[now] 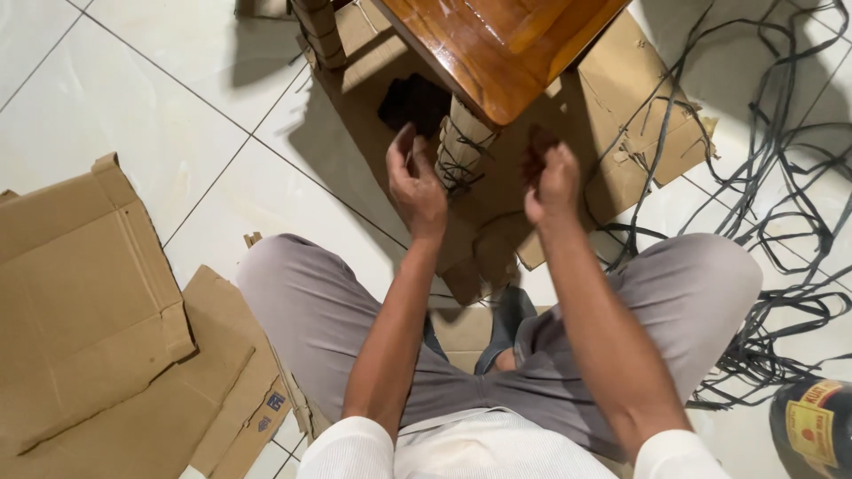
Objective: Wrapping the legs of a wooden chair with protective cardboard and securing it with string.
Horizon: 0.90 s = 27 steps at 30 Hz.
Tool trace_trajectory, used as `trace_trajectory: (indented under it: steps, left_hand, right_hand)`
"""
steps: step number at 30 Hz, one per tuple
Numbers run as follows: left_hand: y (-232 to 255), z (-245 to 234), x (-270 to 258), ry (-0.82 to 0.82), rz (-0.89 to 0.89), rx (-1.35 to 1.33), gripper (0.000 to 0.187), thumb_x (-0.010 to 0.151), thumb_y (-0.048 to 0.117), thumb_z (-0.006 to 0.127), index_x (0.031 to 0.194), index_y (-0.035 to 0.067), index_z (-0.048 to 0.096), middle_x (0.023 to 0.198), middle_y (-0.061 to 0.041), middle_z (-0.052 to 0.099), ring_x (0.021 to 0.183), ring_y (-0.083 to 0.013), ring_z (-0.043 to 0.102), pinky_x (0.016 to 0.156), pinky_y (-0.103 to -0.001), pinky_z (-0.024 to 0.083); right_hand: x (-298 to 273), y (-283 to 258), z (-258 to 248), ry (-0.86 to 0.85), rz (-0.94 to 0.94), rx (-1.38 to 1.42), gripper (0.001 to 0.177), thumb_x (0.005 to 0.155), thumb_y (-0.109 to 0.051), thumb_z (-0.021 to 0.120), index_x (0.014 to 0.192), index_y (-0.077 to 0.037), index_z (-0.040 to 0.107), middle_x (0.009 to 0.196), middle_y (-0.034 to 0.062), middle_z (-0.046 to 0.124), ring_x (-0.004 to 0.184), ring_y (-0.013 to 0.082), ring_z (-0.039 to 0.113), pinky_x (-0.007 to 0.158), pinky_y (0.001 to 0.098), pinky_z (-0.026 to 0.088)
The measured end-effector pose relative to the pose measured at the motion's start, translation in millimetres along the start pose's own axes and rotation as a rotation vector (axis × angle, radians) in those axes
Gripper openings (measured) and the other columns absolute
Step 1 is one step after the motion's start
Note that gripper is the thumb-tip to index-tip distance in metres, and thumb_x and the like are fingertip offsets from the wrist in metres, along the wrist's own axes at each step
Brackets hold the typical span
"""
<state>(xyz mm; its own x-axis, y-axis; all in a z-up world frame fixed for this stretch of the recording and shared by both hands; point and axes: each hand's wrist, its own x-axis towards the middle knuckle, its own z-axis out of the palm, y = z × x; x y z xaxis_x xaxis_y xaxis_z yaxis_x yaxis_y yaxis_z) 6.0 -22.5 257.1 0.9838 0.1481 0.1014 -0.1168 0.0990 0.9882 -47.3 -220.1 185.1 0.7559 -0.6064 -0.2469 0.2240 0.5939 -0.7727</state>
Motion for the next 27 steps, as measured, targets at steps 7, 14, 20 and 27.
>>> trace_trajectory:
  steps: [7,14,20,27]
  left_hand:
    - [75,45,1,-0.188,0.224,0.044,0.098,0.1,0.07,0.052,0.163,-0.004,0.036,0.159,-0.022,0.043,0.158,-0.0324,0.04,0.132,-0.042,0.032]
    - [90,70,-3,-0.172,0.236,-0.004,0.116,0.093,0.066,0.069,0.164,-0.008,0.017,0.17,-0.03,0.022,0.161,-0.0405,0.023,0.134,-0.047,0.02]
    - [86,80,-8,-0.104,0.267,0.138,0.1,0.09,0.05,0.078,0.159,-0.006,0.032,0.162,-0.029,0.036,0.153,-0.0405,0.036,0.13,-0.046,0.03]
    - [95,70,1,-0.201,0.167,-0.225,0.083,0.092,0.029,0.082,0.154,-0.004,0.038,0.138,-0.017,0.055,0.125,-0.0265,0.059,0.115,-0.039,0.049]
  right_hand:
    - [1,-86,42,-0.188,-0.04,-0.226,0.019,0.102,-0.008,0.06,0.118,-0.004,0.07,0.09,0.0007,0.065,0.069,0.0108,0.053,0.061,0.025,0.044]
    - [5,-70,26,-0.041,0.054,-0.353,0.011,0.098,-0.013,0.064,0.107,-0.011,0.071,0.083,-0.0022,0.067,0.063,0.0077,0.057,0.057,0.0228,0.047]
    - [-1,-56,40,-0.057,0.06,-0.381,0.011,0.1,-0.015,0.061,0.106,-0.011,0.07,0.088,-0.0008,0.071,0.068,0.0098,0.061,0.059,0.0253,0.048]
    - [0,-37,27,-0.096,0.141,-0.339,0.014,0.098,-0.016,0.064,0.106,-0.01,0.073,0.093,-0.0018,0.073,0.075,0.0101,0.068,0.069,0.0276,0.055]
